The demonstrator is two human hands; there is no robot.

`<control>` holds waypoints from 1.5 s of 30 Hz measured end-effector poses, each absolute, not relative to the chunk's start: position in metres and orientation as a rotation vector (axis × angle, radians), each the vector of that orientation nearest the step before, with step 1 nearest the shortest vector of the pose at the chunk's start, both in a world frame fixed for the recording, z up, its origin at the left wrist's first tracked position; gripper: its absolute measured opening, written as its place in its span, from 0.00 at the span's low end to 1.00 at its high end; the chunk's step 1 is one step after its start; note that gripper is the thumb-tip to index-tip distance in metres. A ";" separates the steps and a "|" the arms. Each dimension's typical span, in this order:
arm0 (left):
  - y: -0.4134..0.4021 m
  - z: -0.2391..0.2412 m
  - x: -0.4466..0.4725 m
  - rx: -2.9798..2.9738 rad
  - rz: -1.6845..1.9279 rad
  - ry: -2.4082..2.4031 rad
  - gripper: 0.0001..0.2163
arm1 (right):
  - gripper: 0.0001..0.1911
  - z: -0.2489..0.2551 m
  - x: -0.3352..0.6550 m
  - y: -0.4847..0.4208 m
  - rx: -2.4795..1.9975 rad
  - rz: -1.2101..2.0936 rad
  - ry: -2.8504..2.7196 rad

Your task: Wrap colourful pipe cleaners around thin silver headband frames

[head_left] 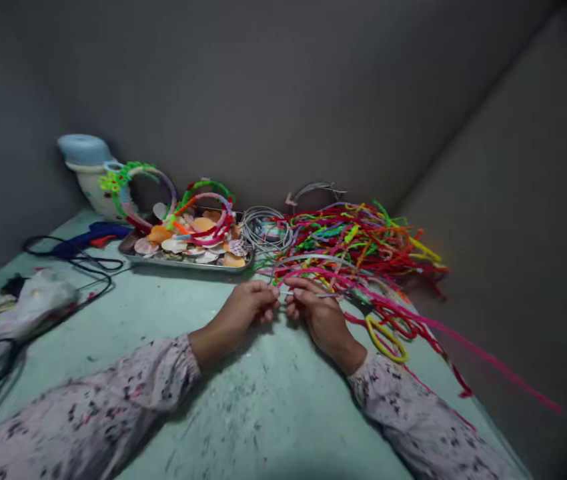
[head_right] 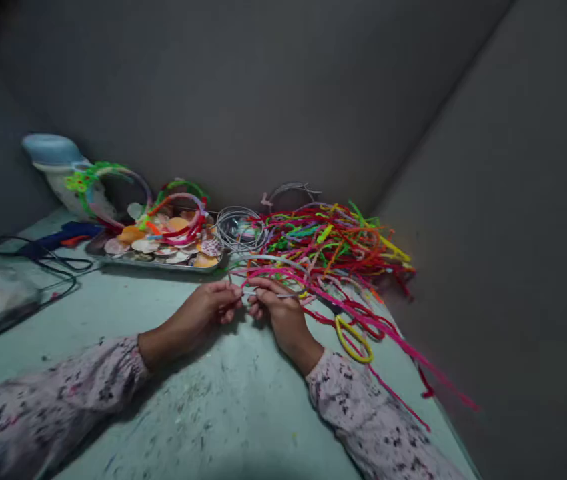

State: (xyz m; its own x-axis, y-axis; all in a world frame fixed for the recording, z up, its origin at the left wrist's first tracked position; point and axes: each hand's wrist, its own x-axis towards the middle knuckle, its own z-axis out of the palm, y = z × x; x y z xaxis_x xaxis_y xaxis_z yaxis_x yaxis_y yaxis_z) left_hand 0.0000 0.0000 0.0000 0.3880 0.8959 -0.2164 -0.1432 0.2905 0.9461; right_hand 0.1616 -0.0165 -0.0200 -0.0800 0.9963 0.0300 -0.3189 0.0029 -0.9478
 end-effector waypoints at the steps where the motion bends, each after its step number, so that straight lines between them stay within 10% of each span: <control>1: 0.000 0.001 0.000 1.035 0.848 0.889 0.08 | 0.13 -0.019 0.161 -0.016 -0.910 1.392 -1.035; 45: -0.003 0.002 0.004 1.018 0.888 0.845 0.10 | 0.15 -0.013 0.158 -0.018 -1.027 1.257 -1.282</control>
State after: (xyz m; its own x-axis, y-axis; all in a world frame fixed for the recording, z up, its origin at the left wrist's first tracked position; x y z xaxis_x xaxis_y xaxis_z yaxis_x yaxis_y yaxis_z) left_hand 0.0038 -0.0026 0.0024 0.3944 0.9039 -0.1657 -0.2105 0.2644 0.9412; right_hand 0.1583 -0.0183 -0.0127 -0.1132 0.9886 0.0991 -0.0796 0.0904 -0.9927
